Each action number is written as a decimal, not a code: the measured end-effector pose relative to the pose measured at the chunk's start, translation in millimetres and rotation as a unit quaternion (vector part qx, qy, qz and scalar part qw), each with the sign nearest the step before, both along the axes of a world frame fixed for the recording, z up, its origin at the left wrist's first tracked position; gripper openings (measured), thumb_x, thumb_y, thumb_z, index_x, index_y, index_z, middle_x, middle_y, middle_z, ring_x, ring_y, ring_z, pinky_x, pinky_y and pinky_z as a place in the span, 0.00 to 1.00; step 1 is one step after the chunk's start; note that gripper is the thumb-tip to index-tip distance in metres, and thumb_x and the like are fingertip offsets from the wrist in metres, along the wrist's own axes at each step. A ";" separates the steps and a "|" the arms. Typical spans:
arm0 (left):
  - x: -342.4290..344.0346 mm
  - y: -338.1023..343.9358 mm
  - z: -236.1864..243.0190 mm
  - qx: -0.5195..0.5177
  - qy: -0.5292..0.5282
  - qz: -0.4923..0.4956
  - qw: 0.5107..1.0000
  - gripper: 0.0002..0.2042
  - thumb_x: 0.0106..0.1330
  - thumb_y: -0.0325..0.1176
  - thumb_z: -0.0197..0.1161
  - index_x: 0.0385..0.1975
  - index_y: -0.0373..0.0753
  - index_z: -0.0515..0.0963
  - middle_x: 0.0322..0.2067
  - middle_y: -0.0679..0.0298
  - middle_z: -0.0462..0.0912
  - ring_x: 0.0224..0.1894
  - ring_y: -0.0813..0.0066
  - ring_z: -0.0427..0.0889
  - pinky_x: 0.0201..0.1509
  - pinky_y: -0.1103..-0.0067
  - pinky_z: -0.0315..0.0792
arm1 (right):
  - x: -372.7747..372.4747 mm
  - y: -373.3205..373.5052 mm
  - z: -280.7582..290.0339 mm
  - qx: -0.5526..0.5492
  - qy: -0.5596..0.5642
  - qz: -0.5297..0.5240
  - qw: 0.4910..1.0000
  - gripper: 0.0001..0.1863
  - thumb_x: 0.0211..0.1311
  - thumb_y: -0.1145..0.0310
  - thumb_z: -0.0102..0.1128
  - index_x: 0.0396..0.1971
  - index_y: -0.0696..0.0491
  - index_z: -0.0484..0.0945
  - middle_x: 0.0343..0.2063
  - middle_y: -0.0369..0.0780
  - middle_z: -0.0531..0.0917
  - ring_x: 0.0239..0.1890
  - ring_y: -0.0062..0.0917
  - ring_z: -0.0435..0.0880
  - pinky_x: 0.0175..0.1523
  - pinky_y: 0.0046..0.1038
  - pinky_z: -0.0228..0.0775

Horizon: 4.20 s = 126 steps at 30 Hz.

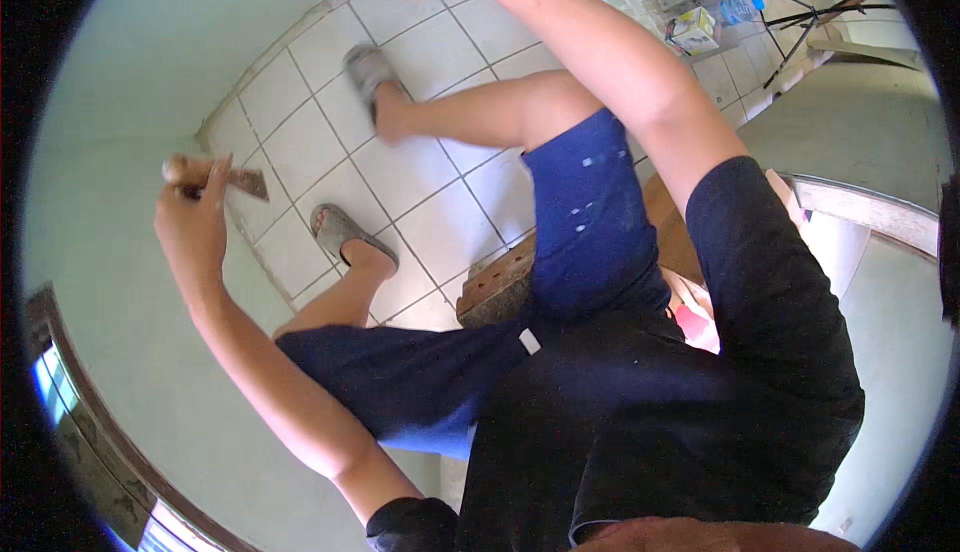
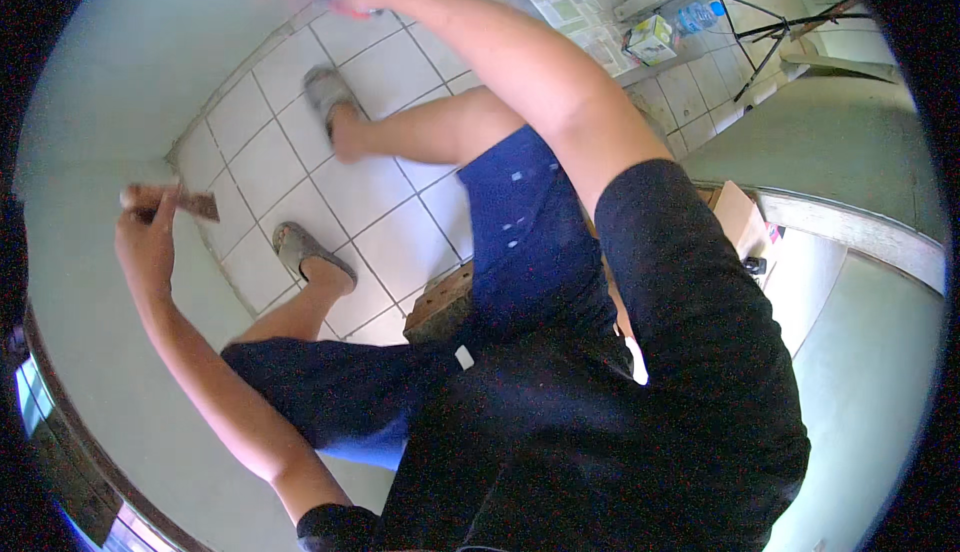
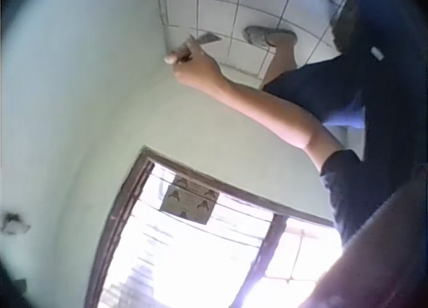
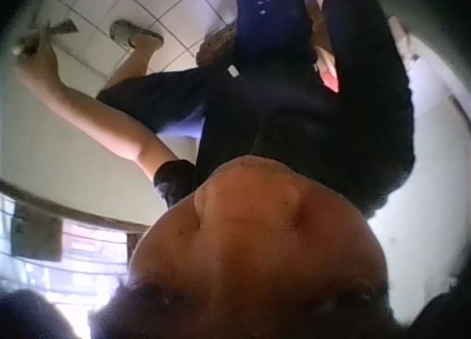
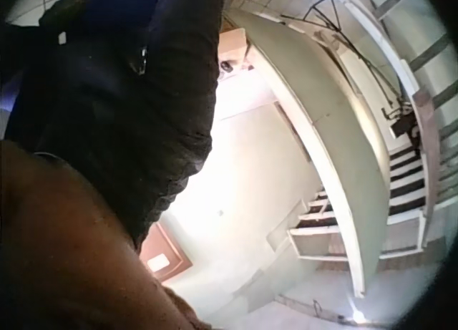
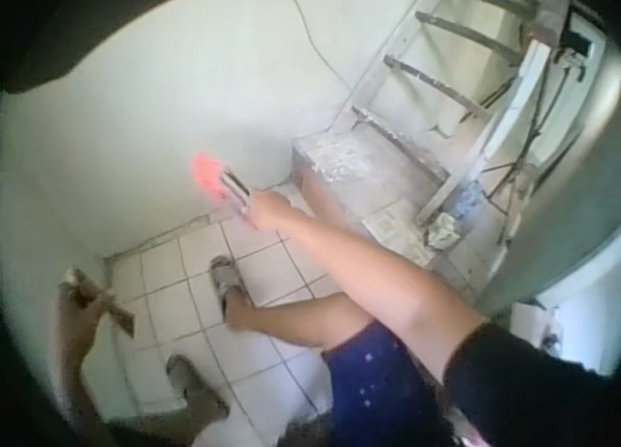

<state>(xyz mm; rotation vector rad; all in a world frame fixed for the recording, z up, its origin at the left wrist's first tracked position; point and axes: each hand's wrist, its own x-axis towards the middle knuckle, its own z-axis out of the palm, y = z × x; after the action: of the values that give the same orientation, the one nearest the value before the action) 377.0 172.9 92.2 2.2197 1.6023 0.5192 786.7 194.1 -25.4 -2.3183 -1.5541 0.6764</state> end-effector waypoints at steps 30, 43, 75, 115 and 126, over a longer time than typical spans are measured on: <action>54.3 -3.3 -20.7 -0.176 0.013 0.026 0.984 0.08 0.65 0.28 0.69 0.38 0.32 0.78 0.34 0.62 0.82 0.39 0.74 0.78 0.52 0.74 0.71 | 55.2 -286.9 -270.3 -0.196 -0.167 -0.098 0.961 0.13 0.62 0.70 0.52 0.35 0.60 0.84 0.32 0.52 0.86 0.36 0.45 0.88 0.39 0.49 0.78; 62.6 6.7 -26.5 -0.201 0.006 0.018 0.979 0.07 0.63 0.25 0.69 0.36 0.33 0.77 0.36 0.60 0.82 0.40 0.74 0.78 0.52 0.75 0.71 | 216.3 65.4 -315.9 -0.001 -0.307 -0.003 0.952 0.11 0.65 0.69 0.51 0.38 0.55 0.83 0.34 0.49 0.86 0.37 0.43 0.87 0.42 0.44 0.79; 100.6 36.3 -72.2 -0.335 -0.478 0.109 0.804 0.18 0.77 0.33 0.51 0.51 0.20 0.74 0.55 0.42 0.76 0.57 0.50 0.79 0.68 0.63 0.73 | 105.5 87.2 -309.9 0.015 -0.288 0.098 0.953 0.10 0.60 0.73 0.52 0.36 0.61 0.80 0.31 0.51 0.85 0.34 0.42 0.88 0.35 0.45 0.80; 111.9 4.2 -28.8 -0.328 -0.467 -0.037 0.820 0.23 0.80 0.34 0.44 0.57 0.13 0.64 0.58 0.39 0.71 0.62 0.48 0.74 0.72 0.64 0.69 | 1.8 -471.9 -228.5 -0.217 0.027 -0.303 0.928 0.15 0.61 0.68 0.53 0.35 0.64 0.83 0.34 0.57 0.85 0.39 0.51 0.87 0.47 0.50 0.77; 122.0 -11.0 -37.3 -0.345 -0.436 -0.038 0.831 0.23 0.80 0.35 0.44 0.57 0.14 0.64 0.58 0.39 0.72 0.63 0.49 0.73 0.73 0.65 0.69 | 22.7 -462.7 -243.5 -0.219 0.038 -0.334 0.916 0.19 0.57 0.62 0.63 0.40 0.65 0.80 0.44 0.54 0.83 0.46 0.45 0.85 0.47 0.47 0.76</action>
<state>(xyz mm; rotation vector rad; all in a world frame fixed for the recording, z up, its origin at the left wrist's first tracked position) 498.9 161.9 54.9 1.1986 0.9616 0.6587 809.4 -268.6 -268.9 -2.8470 -0.5126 0.9670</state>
